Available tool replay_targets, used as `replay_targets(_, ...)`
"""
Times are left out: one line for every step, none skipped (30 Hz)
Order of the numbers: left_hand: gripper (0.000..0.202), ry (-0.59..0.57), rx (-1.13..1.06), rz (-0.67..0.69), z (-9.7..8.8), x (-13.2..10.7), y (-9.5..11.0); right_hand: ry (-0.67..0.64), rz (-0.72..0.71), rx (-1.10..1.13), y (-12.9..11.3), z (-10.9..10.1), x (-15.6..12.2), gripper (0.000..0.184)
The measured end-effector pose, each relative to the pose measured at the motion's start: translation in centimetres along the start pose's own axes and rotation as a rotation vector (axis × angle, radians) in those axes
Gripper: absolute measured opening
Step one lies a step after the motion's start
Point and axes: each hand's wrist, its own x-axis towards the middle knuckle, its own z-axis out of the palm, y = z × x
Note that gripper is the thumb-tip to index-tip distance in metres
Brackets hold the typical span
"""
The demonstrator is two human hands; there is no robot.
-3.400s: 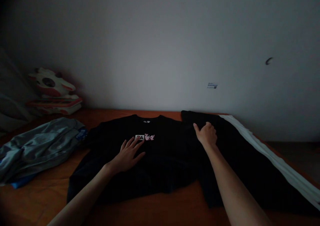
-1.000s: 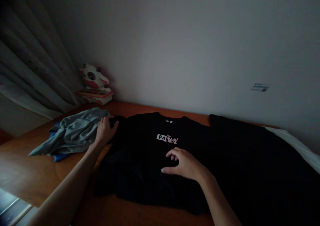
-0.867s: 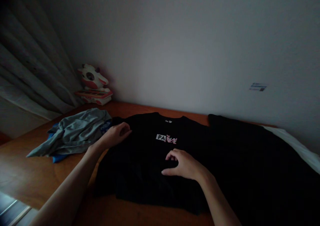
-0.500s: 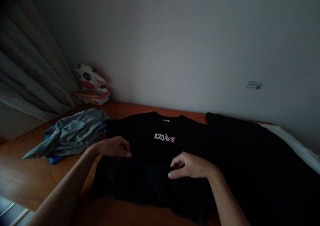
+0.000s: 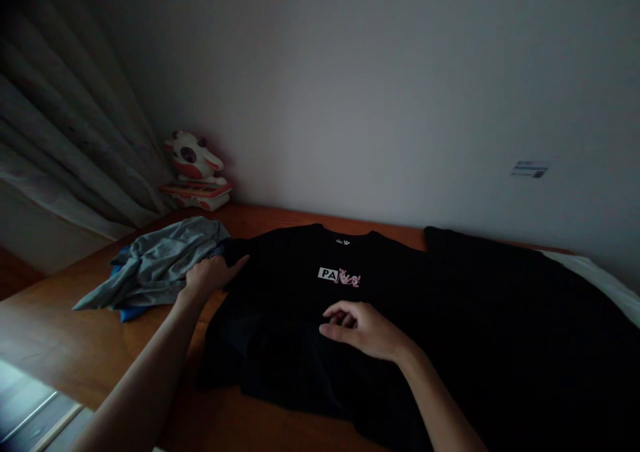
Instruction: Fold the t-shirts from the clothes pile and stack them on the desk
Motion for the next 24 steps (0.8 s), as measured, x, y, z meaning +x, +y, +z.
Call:
replay_targets(0.077, -0.021, -0.024, 0.028, 0.2, 0.3, 0.0, -0.010, -0.011, -0.008, -0.5, 0.6, 0.3, 0.062)
replay_targets(0.065, -0.029, -0.077, 0.058, 0.5, 0.6, -0.1, -0.019, -0.025, -0.019, -1.0, 1.2, 0.7, 0.062)
replay_targets(0.052, -0.020, -0.152, 0.084, 0.8, 1.0, -0.2, -0.023, -0.043, -0.027, -1.6, 1.8, 1.1, 0.064)
replay_targets(0.039, 0.002, -0.239, 0.101, 1.0, 1.4, -0.3, -0.021, -0.063, -0.038, -2.3, 2.5, 1.5, 0.067)
replay_targets(0.029, 0.032, -0.328, 0.107, 1.3, 1.8, -0.4, -0.016, -0.081, -0.061, -2.9, 3.2, 2.0, 0.071)
replay_targets(0.022, 0.065, -0.407, 0.102, 1.5, 2.2, -0.5, -0.012, -0.098, -0.100, -3.6, 3.9, 2.5, 0.077)
replay_targets(0.019, 0.093, -0.468, 0.094, 1.6, 2.5, -0.6, -0.011, -0.115, -0.151, -4.3, 4.5, 3.0, 0.081)
replay_targets(0.018, 0.112, -0.512, 0.092, 1.7, 2.9, -0.7, -0.017, -0.132, -0.209, -5.0, 5.1, 3.5, 0.081)
replay_targets(0.018, 0.121, -0.548, 0.094, 1.8, 3.1, -0.8, -0.032, -0.150, -0.261, -5.6, 5.6, 3.9, 0.075)
replay_targets(0.019, 0.132, -0.594, 0.097, 1.9, 3.3, -0.8, -0.058, -0.166, -0.297, -6.2, 6.0, 4.2, 0.065)
replay_targets(0.018, 0.143, -0.645, 0.103, 2.1, 3.5, -0.9, -0.099, -0.178, -0.309, -6.7, 6.2, 4.5, 0.053)
replay_targets(0.018, 0.154, -0.696, 0.109, 2.2, 3.6, -0.8, -0.161, -0.187, -0.296, -7.1, 6.3, 4.7, 0.045)
replay_targets(0.019, 0.166, -0.748, 0.116, 2.3, 3.7, -0.8, -0.239, -0.193, -0.268, -7.5, 6.4, 4.8, 0.040)
replay_targets(0.022, 0.175, -0.799, 0.124, 2.4, 3.8, -0.7, -0.325, -0.197, -0.238, -7.7, 6.4, 5.0, 0.037)
replay_targets(0.027, 0.184, -0.850, 0.134, 2.5, 3.8, -0.6, -0.404, -0.199, -0.222, -7.8, 6.4, 5.1, 0.036)
replay_targets(0.033, 0.191, -0.897, 0.146, 2.6, 3.8, -0.4, -0.458, -0.204, -0.231, -7.8, 6.5, 5.2, 0.036)
replay_targets(0.038, 0.199, -0.935, 0.159, 2.6, 3.8, -0.3, -0.472, -0.211, -0.262, -7.7, 6.6, 5.4, 0.037)
replay_targets(0.042, 0.205, -0.978, 0.172, 2.5, 3.8, -0.2, -0.445, -0.218, -0.302, -7.5, 6.8, 5.5, 0.040)
replay_targets(0.045, 0.198, -1.032, 0.184, 2.4, 3.8, -0.1, -0.389, -0.223, -0.330, -7.3, 7.0, 5.6, 0.044)
replay_targets(0.048, 0.177, -1.098, 0.194, 2.1, 3.8, 0.0, -0.316, -0.232, -0.329, -7.0, 7.3, 5.7, 0.049)
replay_targets(0.052, 0.145, -1.169, 0.201, 1.9, 3.7, 0.1, -0.233, -0.246, -0.294, -6.8, 7.6, 5.8, 0.054)
replay_targets(0.057, 0.109, -1.237, 0.212, 1.5, 3.6, 0.2, -0.152, -0.265, -0.236, -6.5, 7.9, 5.9, 0.059)
replay_targets(0.063, 0.077, -1.292, 0.226, 1.1, 3.5, 0.3, -0.086, -0.291, -0.171, -6.3, 8.2, 6.0, 0.060)
replay_targets(0.068, 0.057, -1.324, 0.247, 0.8, 3.2, 0.5, -0.036, -0.320, -0.115, -6.0, 8.4, 6.2, 0.057)
